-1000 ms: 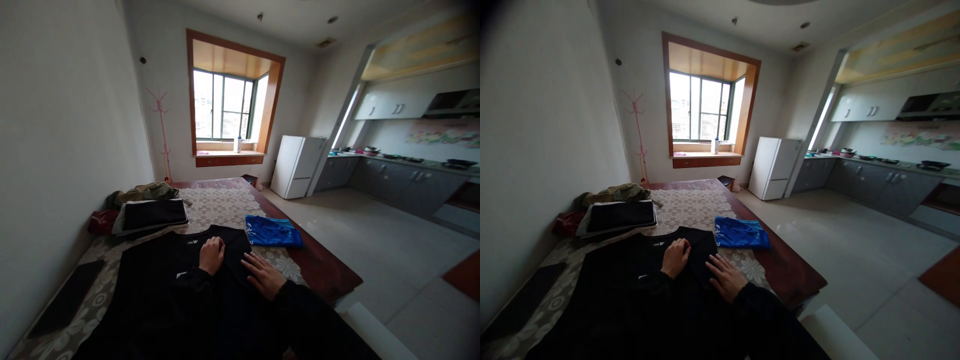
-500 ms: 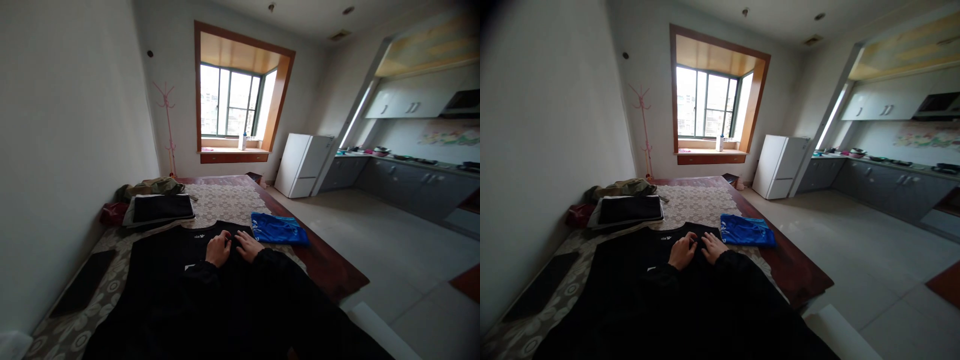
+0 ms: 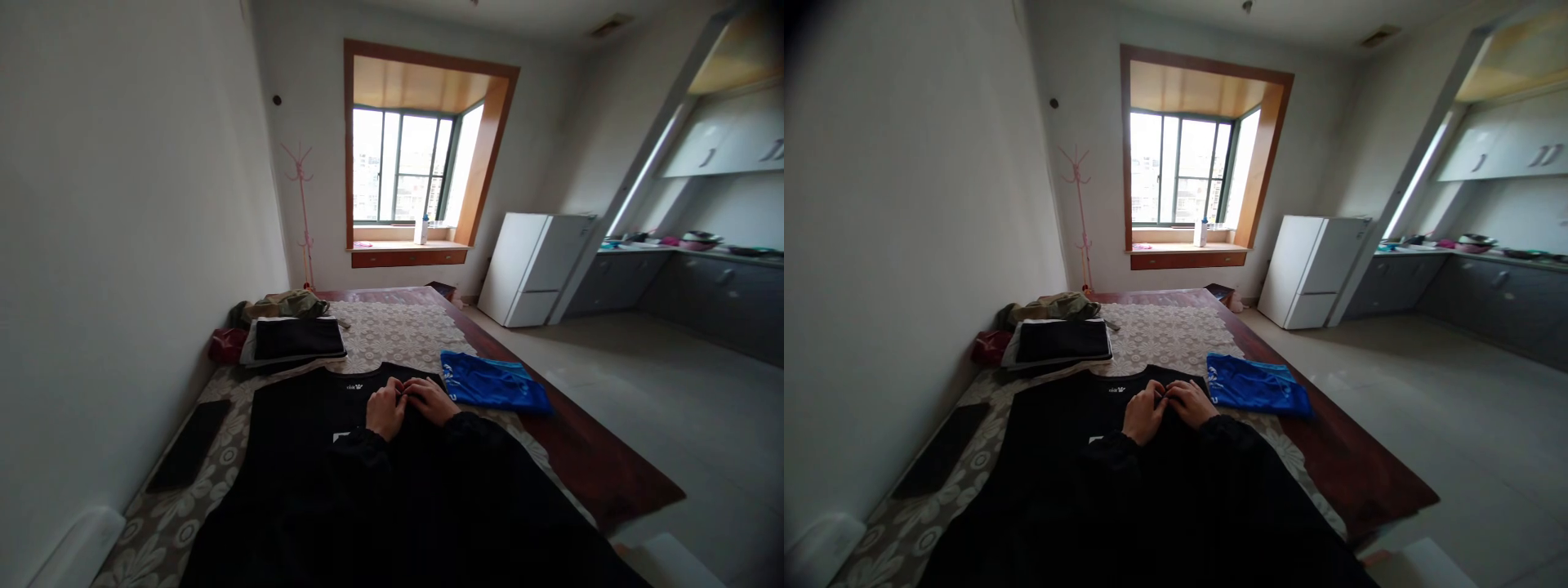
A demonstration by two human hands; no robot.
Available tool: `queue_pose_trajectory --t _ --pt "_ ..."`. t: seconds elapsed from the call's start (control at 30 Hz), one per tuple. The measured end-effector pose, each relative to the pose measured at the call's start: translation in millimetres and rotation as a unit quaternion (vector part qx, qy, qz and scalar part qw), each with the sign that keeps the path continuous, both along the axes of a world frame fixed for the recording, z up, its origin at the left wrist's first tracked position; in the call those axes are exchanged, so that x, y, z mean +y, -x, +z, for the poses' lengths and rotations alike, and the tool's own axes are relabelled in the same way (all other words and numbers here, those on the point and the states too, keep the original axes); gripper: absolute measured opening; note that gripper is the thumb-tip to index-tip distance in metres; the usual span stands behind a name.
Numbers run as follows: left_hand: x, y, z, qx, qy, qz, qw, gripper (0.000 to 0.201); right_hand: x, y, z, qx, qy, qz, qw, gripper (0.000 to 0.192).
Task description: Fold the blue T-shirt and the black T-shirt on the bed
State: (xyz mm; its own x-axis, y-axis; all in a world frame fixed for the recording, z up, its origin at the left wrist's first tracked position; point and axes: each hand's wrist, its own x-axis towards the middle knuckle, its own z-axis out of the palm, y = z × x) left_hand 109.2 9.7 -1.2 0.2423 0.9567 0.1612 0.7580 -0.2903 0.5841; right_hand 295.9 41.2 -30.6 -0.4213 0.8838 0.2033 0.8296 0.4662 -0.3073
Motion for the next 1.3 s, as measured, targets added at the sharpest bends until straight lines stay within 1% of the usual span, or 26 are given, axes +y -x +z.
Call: queue_pose_trajectory --t 0.07,0.27,0.37,0.43,0.53,0.67,0.9,1.0,1.17,1.3 --pt "1 0 -0.7 -0.003 0.002 0.004 1.000 0.022 5 -2 3.7 0.003 -0.009 0.000 1.000 0.026" --pt "3 -1 -1.8 -0.005 0.008 0.004 1.000 0.019 17 -14 12.6 -0.030 -0.029 -0.053 0.998 0.028" --pt "4 -1 -2.5 -0.004 0.012 0.005 1.000 0.021 24 -28 20.9 -0.054 -0.028 -0.071 0.996 0.021" --pt "4 -1 -2.5 0.000 0.014 0.003 1.000 0.021 28 -39 26.9 -0.066 -0.022 -0.069 0.995 0.016" --pt "5 -1 -1.5 0.009 0.015 -0.001 1.000 0.021 32 -54 34.7 -0.082 -0.014 -0.060 0.995 0.016" --pt "6 -1 0.6 0.016 0.018 -0.001 1.000 0.023 36 -68 39.3 -0.100 -0.003 -0.055 0.993 0.015" --pt "4 -1 1.0 0.010 0.018 -0.004 1.000 0.027 41 -69 34.4 -0.117 -0.004 -0.088 0.989 0.017" --pt "4 -1 0.3 0.006 0.020 -0.003 1.000 0.028 38 -70 34.1 -0.121 -0.001 -0.085 0.989 0.014" --pt "6 -1 -1.3 0.004 0.025 -0.001 1.000 0.027 35 -73 37.8 -0.129 0.004 -0.090 0.987 0.009" --pt "6 0 -1.7 0.002 0.025 -0.004 1.000 0.028 36 -69 45.2 -0.132 0.004 -0.103 0.986 0.006"
